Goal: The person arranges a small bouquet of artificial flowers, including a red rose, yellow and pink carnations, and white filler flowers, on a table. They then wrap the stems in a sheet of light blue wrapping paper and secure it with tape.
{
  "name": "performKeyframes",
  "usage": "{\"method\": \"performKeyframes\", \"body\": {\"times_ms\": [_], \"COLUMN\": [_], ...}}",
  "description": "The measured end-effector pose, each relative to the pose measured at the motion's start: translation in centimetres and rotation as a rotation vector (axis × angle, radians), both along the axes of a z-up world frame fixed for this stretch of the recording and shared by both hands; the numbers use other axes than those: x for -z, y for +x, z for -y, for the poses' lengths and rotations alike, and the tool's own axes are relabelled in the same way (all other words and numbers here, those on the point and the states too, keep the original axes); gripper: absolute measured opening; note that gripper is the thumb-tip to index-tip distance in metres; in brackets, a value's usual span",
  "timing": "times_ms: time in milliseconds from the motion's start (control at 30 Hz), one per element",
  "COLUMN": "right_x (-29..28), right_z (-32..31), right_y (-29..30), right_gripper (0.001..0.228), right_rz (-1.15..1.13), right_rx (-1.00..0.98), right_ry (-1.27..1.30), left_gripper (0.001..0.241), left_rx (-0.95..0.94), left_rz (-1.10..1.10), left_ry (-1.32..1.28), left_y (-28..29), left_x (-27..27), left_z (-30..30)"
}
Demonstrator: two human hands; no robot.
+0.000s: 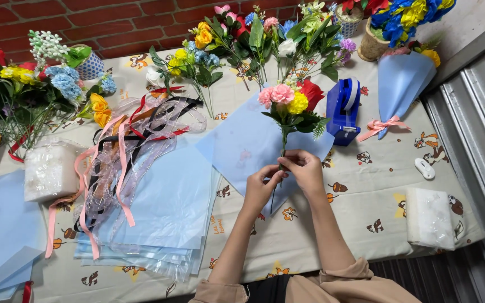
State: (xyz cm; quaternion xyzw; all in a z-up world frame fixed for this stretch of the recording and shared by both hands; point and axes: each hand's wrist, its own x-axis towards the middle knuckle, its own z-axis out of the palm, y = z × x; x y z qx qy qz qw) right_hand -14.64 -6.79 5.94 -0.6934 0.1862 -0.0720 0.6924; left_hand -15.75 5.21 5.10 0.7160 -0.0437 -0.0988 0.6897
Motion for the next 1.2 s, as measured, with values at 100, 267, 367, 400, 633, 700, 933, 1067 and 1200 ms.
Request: {"method": "performKeyframes", "body": {"times_ms": [100, 267, 367, 400, 633, 700, 933, 1067, 1200], "right_x": [1.3, 1.8, 1.4, 1.2, 0.7, 0.0, 6.0, 5.7, 4.9], "right_z": [0.8, 3.0, 3.9, 4.2, 3.5, 2.7, 2.9, 2.6, 2.1], "right_y": [0.3, 0.1, 0.0, 0.1, 0.9, 0.9, 1.5, 1.5, 1.7], "right_gripper": [0.023, 0.025, 0.024, 0.024, 0.024, 0.022, 0.025, 0.019, 0.017], "right_rz": [0.008, -0.03, -0.036, -0.024, -0.004, 0.006, -0.064, -0.121, -0.173], "right_rx": [0.044, 0.062, 0.065, 0.071, 0.047, 0.026, -0.076, -0.145, -0.191], "right_ry": [0.025, 0.008, -0.012, -0.013, -0.015, 0.01, -0.08, -0.464, -0.572], "left_gripper": [0.016, 0.018, 0.026, 0.033, 0.047, 0.053, 0.039, 0.028, 0.025], "left_rx": [0.145, 0.121, 0.068, 0.069, 0.112, 0.12, -0.059, -0.055, -0.012], "left_rz": [0.083, 0.407, 0.537, 0.547, 0.54, 0.532, 0.631, 0.511, 0.534], "left_ry": [0.215, 0.597, 0.735, 0.795, 0.964, 1.003, 0.919, 0.819, 0.93], "left_y": [0.5, 2.7, 3.0, 3.1, 1.4, 0.2, -0.7, -0.5, -0.6], "left_x": [-0.7, 1.9, 2.6, 2.7, 5.1, 4.4, 6.1, 5.7, 5.8], "left_z": [-0.7, -1.8, -2.0, -2.0, -0.7, -0.1, 0.3, 0.0, 0.2]}}
